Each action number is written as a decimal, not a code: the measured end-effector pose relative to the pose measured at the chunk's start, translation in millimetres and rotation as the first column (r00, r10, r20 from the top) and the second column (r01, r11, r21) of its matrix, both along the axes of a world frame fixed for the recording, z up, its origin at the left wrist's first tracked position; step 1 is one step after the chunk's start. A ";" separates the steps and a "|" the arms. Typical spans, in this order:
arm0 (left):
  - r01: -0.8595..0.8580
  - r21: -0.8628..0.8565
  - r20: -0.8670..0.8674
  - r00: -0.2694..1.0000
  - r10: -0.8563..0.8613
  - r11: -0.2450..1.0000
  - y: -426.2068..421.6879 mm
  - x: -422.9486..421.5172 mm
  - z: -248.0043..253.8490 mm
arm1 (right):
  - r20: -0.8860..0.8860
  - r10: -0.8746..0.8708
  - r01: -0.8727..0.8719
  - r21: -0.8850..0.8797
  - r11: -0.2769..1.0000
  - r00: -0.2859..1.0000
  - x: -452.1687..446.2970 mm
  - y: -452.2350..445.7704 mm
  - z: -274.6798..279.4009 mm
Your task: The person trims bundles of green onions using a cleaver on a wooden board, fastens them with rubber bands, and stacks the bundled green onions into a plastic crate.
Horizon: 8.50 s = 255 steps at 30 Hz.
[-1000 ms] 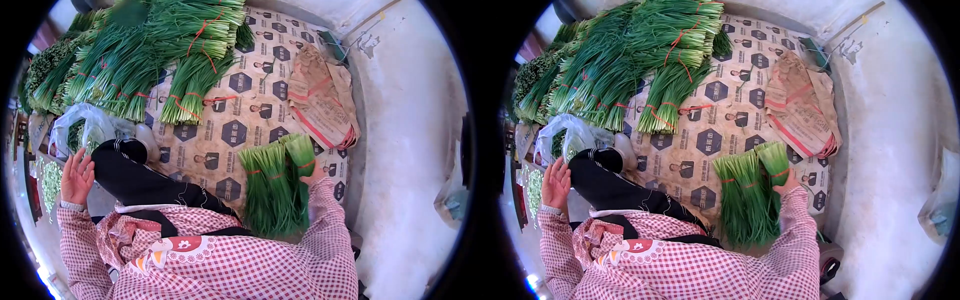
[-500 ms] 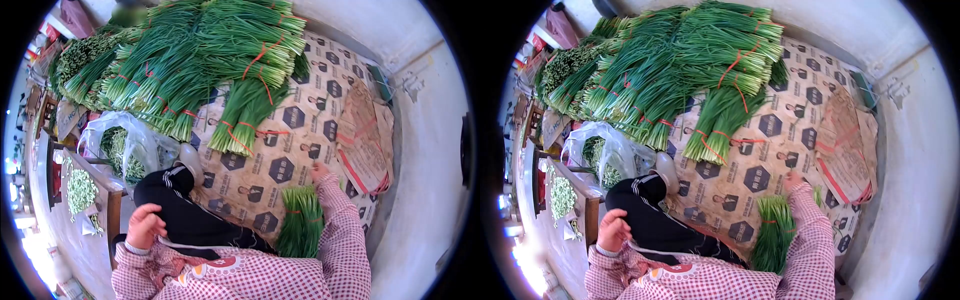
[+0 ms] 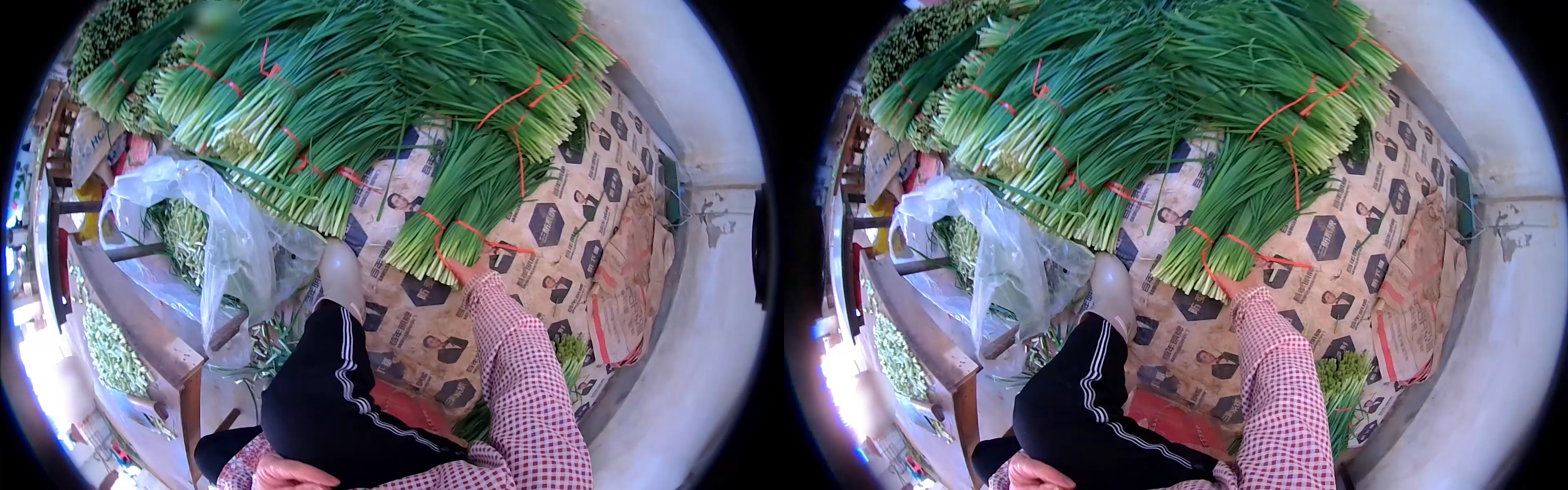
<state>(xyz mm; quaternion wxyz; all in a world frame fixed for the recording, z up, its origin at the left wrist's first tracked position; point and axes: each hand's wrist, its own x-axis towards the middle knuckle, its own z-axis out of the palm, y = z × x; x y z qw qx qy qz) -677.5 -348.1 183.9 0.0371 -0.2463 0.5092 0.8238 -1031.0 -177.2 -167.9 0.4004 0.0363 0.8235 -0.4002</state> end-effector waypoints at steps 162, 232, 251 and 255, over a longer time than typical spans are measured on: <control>0.213 -0.833 0.552 0.281 0.785 0.510 -98.4 335.6 56.2 | -0.688 0.506 -0.830 0.268 -0.490 -0.521 453.8 -257.8 437.0; -0.448 -0.881 -0.219 0.100 0.971 -0.153 214.7 301.5 -2.8 | 0.027 0.754 -0.560 -0.687 -0.463 -0.656 492.9 -188.4 325.7; -0.881 0.288 -0.294 -0.454 0.841 -0.375 101.2 308.0 36.6 | -0.826 0.516 -0.649 -0.266 -0.712 -0.227 453.4 -159.6 446.8; -0.926 0.237 -0.359 -0.364 0.859 -0.294 75.6 286.8 39.4 | -0.930 0.336 -0.643 -0.168 -0.747 -0.147 470.4 -147.5 435.8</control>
